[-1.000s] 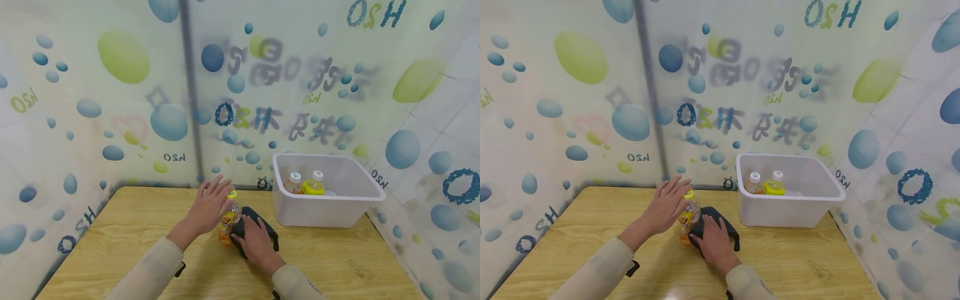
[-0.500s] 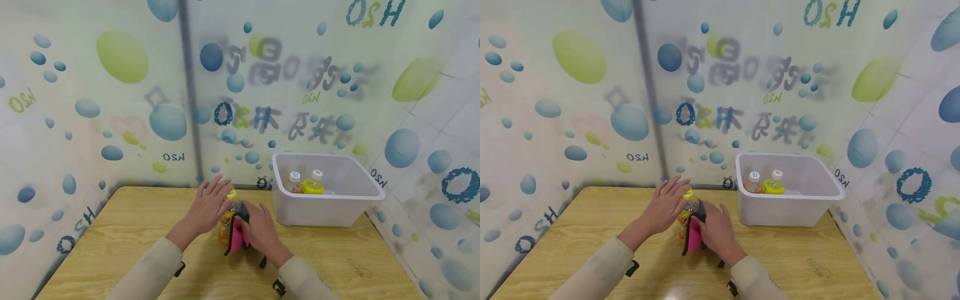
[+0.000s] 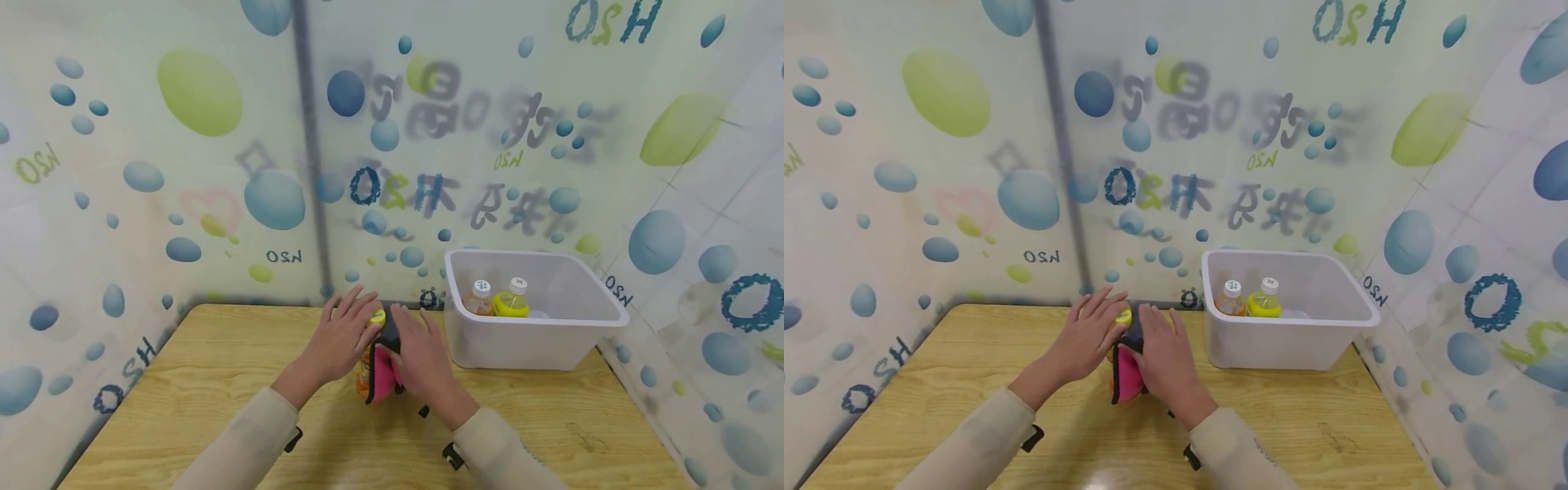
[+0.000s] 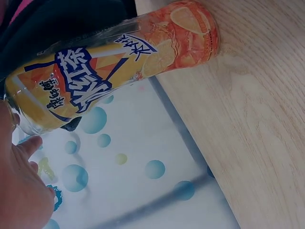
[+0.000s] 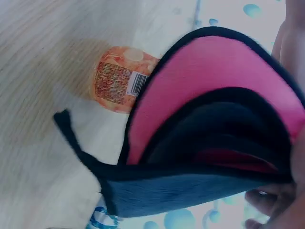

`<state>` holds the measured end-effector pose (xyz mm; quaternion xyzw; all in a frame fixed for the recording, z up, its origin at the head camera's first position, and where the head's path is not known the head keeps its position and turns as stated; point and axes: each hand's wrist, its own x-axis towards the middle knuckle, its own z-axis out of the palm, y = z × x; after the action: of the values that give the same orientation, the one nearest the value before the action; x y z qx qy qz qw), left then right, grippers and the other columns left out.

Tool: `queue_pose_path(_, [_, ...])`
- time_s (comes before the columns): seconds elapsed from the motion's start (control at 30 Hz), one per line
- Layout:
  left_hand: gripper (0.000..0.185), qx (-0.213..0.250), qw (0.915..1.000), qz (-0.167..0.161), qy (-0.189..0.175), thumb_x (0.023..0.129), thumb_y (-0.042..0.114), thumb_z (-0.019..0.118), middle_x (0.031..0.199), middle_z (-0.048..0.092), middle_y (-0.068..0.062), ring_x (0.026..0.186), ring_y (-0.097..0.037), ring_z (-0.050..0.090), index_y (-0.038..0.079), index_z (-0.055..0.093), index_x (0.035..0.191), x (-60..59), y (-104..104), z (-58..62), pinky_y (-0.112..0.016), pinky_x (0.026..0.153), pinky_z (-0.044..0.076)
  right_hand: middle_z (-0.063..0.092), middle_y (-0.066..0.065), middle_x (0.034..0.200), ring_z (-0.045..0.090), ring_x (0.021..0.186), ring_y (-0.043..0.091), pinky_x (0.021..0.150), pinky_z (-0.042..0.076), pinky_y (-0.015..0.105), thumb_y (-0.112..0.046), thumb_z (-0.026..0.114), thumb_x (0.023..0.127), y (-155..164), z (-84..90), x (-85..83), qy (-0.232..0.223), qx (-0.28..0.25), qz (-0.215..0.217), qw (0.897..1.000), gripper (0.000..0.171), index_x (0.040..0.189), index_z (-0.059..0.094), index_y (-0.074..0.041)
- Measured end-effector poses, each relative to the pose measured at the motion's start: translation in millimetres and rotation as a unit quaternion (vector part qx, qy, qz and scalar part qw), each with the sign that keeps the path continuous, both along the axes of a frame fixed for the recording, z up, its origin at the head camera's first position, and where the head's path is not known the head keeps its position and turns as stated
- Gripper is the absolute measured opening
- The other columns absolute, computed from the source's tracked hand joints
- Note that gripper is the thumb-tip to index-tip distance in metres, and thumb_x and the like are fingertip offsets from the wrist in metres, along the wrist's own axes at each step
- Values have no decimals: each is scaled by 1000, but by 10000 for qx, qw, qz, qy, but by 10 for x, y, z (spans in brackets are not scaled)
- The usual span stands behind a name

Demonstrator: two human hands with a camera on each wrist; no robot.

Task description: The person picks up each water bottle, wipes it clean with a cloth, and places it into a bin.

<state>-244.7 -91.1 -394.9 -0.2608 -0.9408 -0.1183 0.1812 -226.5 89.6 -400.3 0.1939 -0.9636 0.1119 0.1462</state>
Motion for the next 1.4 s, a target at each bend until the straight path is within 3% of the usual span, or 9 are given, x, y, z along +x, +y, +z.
queue_pose_path(0.13, [44,58,10000,-20,-55,106,38,36,158,35,-2,152,-26,16,18,43,144,-2,12,12,-58,118,15,35,8,158,33,147,22,122,18,48,-41,65,92,-46,-11,27,34,502,-89,9987,83,154,23,-6])
queue_pose_path(0.3, [44,108,9999,-35,-46,105,38,36,157,36,-2,151,-27,17,17,44,144,-3,18,21,-59,117,18,35,8,158,33,147,21,122,18,48,-42,70,88,-72,-12,50,165,891,-302,9954,87,153,25,-6])
queue_pose_path(0.57, [43,125,9999,-55,-42,106,39,35,157,35,-1,152,-26,17,19,44,143,-25,10,-14,-59,117,19,35,6,158,33,146,20,122,19,48,-41,66,91,-44,-76,80,-20,801,-444,9958,81,153,26,-7])
queue_pose_path(0.8, [43,211,9997,-104,-39,106,38,36,157,36,-1,152,-25,16,18,44,143,-24,-10,-16,-58,117,16,50,8,147,43,140,21,119,25,50,-37,67,91,20,-267,63,-11,430,-327,9985,74,148,32,-5])
queue_pose_path(1.1, [43,210,9997,-134,-29,106,37,36,158,35,0,152,-25,16,19,42,144,-22,-15,-13,-57,117,16,44,10,152,42,141,24,119,25,52,-41,59,96,36,-537,-14,-1039,-224,-197,9941,70,150,30,-9])
queue_pose_path(1.4, [43,195,9997,-122,-38,105,37,37,157,35,0,152,-26,18,20,42,145,-13,-2,3,-59,117,18,46,10,151,43,141,22,117,31,49,-38,66,92,9,-872,-38,-1108,718,-132,9912,69,145,41,-2])
